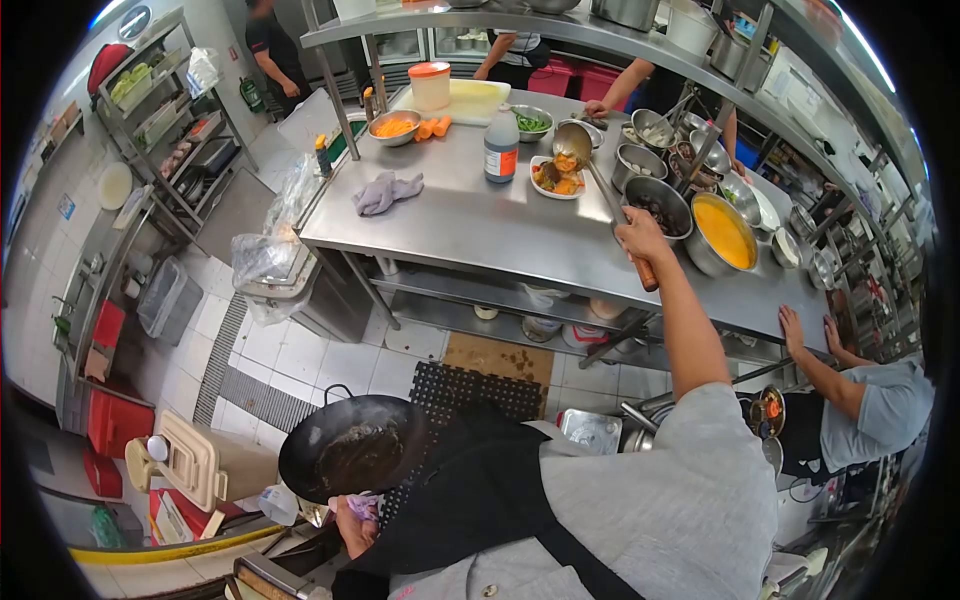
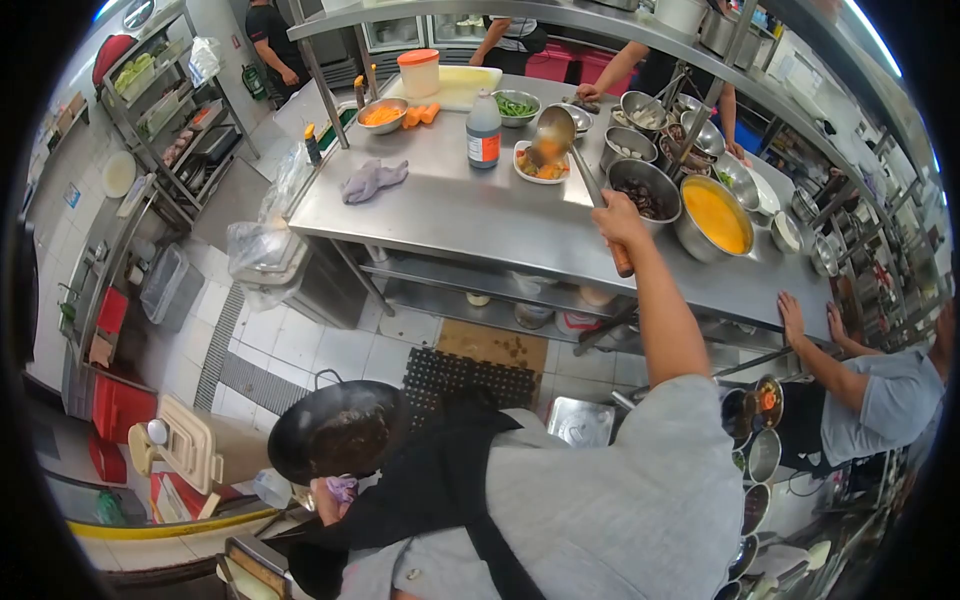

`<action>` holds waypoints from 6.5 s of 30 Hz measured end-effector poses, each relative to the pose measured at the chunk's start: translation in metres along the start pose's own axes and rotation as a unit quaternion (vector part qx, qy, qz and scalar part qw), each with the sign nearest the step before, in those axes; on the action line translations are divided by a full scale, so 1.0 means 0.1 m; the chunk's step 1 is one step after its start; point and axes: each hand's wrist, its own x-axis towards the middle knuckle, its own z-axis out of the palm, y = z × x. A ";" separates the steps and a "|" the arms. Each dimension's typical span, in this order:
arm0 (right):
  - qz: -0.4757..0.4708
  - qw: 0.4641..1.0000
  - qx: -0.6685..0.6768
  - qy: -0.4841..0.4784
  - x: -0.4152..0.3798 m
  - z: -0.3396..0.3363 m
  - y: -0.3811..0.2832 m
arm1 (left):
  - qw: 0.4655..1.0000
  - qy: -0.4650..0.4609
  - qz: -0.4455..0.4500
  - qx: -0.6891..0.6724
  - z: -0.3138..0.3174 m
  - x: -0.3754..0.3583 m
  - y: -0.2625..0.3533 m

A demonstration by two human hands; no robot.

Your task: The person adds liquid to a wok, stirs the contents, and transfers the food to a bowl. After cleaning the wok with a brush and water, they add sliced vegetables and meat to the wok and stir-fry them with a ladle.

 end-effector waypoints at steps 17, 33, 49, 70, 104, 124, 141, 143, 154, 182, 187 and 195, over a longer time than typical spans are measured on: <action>-0.110 0.972 -0.180 0.101 -0.14 0.15 0.07 | 0.995 -0.040 0.072 0.058 -0.13 -0.02 -0.01; -0.136 0.970 -0.104 0.171 -0.22 0.73 0.28 | 0.993 -0.058 -0.098 0.031 -0.97 0.62 0.02; 0.059 0.828 0.458 -0.318 -2.00 1.72 -0.84 | 0.989 0.030 0.093 -0.108 -0.18 -1.15 0.55; -0.076 0.579 0.174 -0.793 -2.19 4.10 -2.03 | 0.722 0.258 0.396 -0.506 0.44 -3.78 -0.75; -0.210 0.410 0.029 -0.887 -5.45 4.52 -2.76 | 0.511 0.341 0.568 -0.547 -2.03 -4.11 -2.03; -0.335 0.220 -0.057 -0.914 -6.81 4.93 -3.48 | 0.504 0.390 0.533 -0.557 -2.83 -3.42 -1.54; -0.323 -0.019 -0.080 -0.943 -9.11 4.47 -3.67 | 0.353 0.567 0.462 -0.583 -2.16 -3.38 -2.29; -0.370 -0.012 -0.053 -0.927 -9.52 4.22 -3.61 | 0.414 0.726 0.308 -0.454 -1.97 -3.41 -2.69; -0.803 0.025 0.098 -0.587 -12.19 3.64 -2.40 | 0.306 0.889 0.178 -0.289 -1.80 -3.08 -3.25; -0.532 -0.101 -0.093 -0.835 -12.73 2.50 -2.08 | 0.416 0.889 0.136 -0.133 -1.73 -3.34 -3.32; -0.655 -0.092 -0.113 -0.741 -13.22 2.14 -1.21 | 0.431 0.890 0.136 -0.054 -1.75 -3.32 -3.28; 0.117 -0.017 -0.385 -0.915 -13.43 2.44 -1.01 | 0.383 0.903 0.170 -0.093 -1.50 -3.61 -3.18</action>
